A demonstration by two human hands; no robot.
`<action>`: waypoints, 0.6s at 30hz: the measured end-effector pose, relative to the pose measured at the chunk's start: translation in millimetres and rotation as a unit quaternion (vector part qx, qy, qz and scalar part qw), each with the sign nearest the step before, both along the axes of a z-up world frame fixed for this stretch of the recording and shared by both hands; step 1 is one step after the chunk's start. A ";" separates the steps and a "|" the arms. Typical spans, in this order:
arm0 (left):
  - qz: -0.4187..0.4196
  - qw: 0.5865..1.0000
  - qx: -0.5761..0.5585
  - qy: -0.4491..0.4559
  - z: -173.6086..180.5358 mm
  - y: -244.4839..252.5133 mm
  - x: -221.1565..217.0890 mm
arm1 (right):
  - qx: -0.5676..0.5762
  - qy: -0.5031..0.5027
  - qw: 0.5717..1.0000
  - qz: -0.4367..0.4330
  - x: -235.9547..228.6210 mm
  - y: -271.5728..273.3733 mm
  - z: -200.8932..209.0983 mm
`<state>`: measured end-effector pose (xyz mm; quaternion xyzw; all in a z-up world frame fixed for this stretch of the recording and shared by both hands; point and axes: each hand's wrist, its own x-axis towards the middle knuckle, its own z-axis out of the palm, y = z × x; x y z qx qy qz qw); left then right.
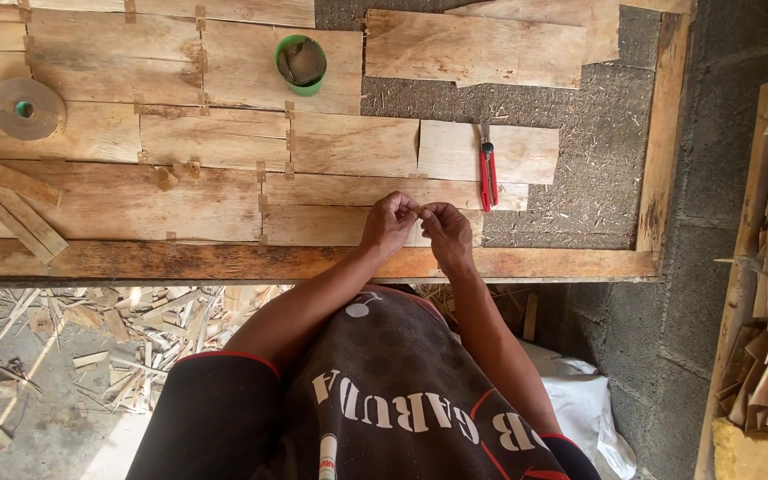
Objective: Repairing and assembling wood veneer sheets by cutting them with a utility knife and applying adhesive tape.
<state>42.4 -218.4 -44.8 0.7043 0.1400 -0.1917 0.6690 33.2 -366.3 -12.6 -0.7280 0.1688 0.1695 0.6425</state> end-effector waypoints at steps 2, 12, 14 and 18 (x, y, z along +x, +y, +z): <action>0.004 1.000 -0.005 0.000 2.0 -3.4 0.8 | -0.001 -0.009 1.000 0.002 2.9 -5.9 -6.4; 0.061 0.998 -0.028 -0.015 -17.1 -27.3 0.4 | 0.014 -0.024 0.999 0.032 21.6 -24.0 -15.1; 0.068 0.995 0.034 -0.058 -3.8 -24.7 2.2 | -0.034 -0.039 0.997 0.049 31.0 -25.6 -14.2; 0.050 0.923 0.283 -0.257 15.1 -13.0 3.6 | -0.186 -0.096 0.974 0.081 61.3 -32.6 -22.3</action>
